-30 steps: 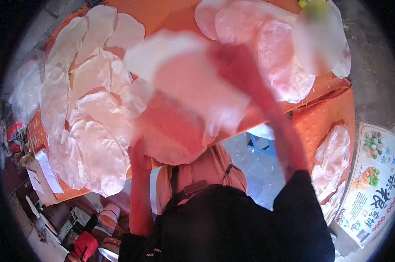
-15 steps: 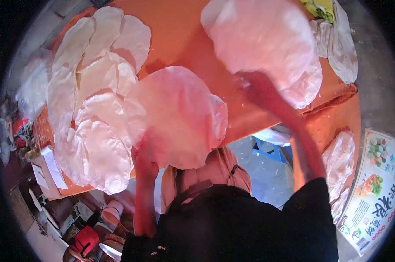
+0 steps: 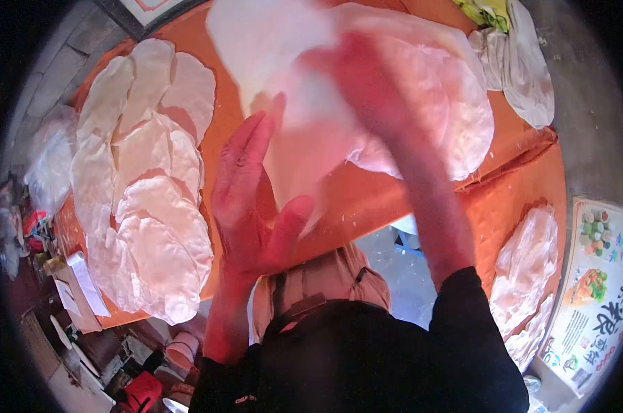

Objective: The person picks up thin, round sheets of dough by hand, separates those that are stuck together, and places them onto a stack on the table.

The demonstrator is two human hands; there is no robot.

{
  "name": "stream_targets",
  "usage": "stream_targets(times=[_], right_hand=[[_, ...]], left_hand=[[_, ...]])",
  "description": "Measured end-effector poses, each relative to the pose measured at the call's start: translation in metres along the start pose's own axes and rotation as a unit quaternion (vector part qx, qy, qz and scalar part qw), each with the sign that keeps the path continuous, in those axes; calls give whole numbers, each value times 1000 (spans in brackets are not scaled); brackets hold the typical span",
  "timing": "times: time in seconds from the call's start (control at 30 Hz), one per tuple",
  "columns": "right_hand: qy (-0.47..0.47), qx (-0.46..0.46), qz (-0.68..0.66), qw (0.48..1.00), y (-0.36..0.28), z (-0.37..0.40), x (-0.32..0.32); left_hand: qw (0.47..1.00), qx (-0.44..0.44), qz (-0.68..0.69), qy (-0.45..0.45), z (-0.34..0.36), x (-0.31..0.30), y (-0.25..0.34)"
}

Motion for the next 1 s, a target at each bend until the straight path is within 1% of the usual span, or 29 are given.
stream_targets(times=[0.03,0.07,0.13,0.2,0.23,0.27,0.33,0.37,0.4,0.43,0.47,0.53,0.57,0.6,0.63,0.67,0.7,0.73,0.77,0.83,0.9,0.93,1.0], right_hand=[[24,-22,-47,998,6,-12,-34],[44,-16,-66,997,13,-19,-66],[96,65,-50,992,26,-21,-119],[77,18,-117,990,88,-22,-162],[125,132,-88,979,119,-19,-179],[169,244,-56,953,152,-15,-193],[201,263,-155,931,218,12,-199],[208,316,-239,894,245,28,-195],[208,371,-321,846,261,43,-176],[203,407,-269,849,260,57,-147],[199,436,-213,851,256,72,-122],[71,422,-198,882,237,99,-38],[11,438,-208,875,217,108,16],[-61,465,-173,866,205,118,66],[-125,464,-151,864,185,123,114],[-184,448,-148,863,163,128,164],[-226,424,-150,864,136,130,209],[-241,408,-161,865,114,128,250],[-249,400,-173,865,94,125,286],[-257,434,-196,841,74,125,337],[-271,494,-210,799,66,132,367],[-291,510,-185,788,58,135,372],[-333,480,-131,801,53,139,387]], left_hand=[[999,4,34,24,-4,1,1],[999,-23,26,16,0,2,-3],[997,-77,11,1,26,8,-16],[979,-194,52,-27,60,15,-31],[964,-255,67,-36,80,18,-38],[952,-297,64,-50,102,19,-44],[920,-380,60,-76,145,18,-52],[916,-387,38,-97,159,16,-53],[910,-397,12,-117,174,11,-51],[902,-408,-15,-138,188,3,-50],[887,-441,-7,-137,202,-3,-50],[856,-498,27,-136,224,-10,-46],[849,-510,42,-135,230,-13,-43],[842,-519,59,-135,235,-17,-40],[835,-527,78,-135,240,-23,-39],[845,-504,76,-161,244,-32,-40],[853,-481,76,-187,248,-41,-41],[860,-457,78,-212,254,-52,-41],[865,-455,68,-199,259,-67,-40],[875,-451,47,-172,273,-101,-37],[835,-527,37,-152,315,-130,-40],[813,-563,34,-143,336,-141,-42],[814,-565,61,-116,366,-158,-43]])
Point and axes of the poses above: each hand's wrist, its own z-axis away from the middle knuckle, its own x-axis out of the palm, y = z × x, the point moved 3 cm from there along -z, towards the middle knuckle, and after that the axes turned 8 degrees about x, right-handed, at the moved point
